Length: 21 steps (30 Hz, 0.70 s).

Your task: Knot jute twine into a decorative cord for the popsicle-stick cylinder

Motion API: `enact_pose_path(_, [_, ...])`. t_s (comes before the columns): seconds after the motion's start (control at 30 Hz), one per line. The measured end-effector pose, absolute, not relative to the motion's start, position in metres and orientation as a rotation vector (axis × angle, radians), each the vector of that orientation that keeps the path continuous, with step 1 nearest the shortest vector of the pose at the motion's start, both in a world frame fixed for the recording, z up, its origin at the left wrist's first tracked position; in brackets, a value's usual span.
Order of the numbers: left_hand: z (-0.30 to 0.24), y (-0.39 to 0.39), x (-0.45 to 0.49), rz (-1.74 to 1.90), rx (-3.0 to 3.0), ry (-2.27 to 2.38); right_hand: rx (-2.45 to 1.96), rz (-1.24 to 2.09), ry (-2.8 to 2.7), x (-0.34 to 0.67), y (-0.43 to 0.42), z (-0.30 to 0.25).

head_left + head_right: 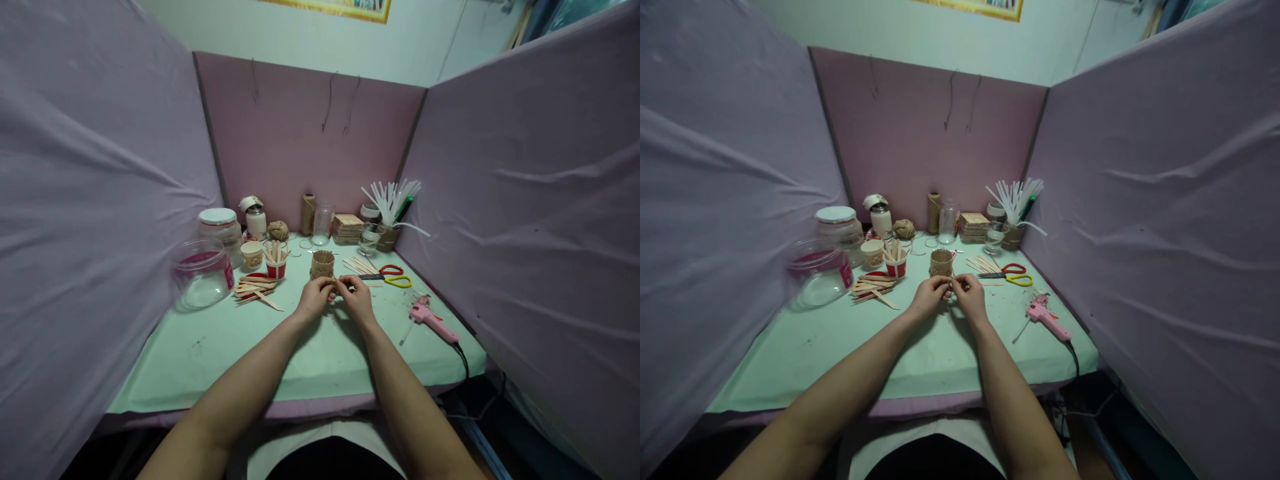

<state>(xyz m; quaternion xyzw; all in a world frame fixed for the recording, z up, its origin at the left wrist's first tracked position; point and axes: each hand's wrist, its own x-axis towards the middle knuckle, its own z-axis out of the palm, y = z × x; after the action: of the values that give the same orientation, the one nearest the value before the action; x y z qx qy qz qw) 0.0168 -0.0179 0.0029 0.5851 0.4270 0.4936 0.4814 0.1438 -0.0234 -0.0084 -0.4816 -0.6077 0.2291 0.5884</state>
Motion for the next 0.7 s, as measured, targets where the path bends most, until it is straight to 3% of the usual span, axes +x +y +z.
enact_pose_path(0.37, [0.0020,-0.0158,0.0169,1.173,1.529,1.118,-1.128,0.574,-1.397,0.1425,-0.0246,-0.0072])
enact_pose_path(0.7, [0.0029,-0.0183,0.0115,1.221,1.782,1.306,-1.140,0.257,-1.653,0.1419,-0.0288,-0.0048])
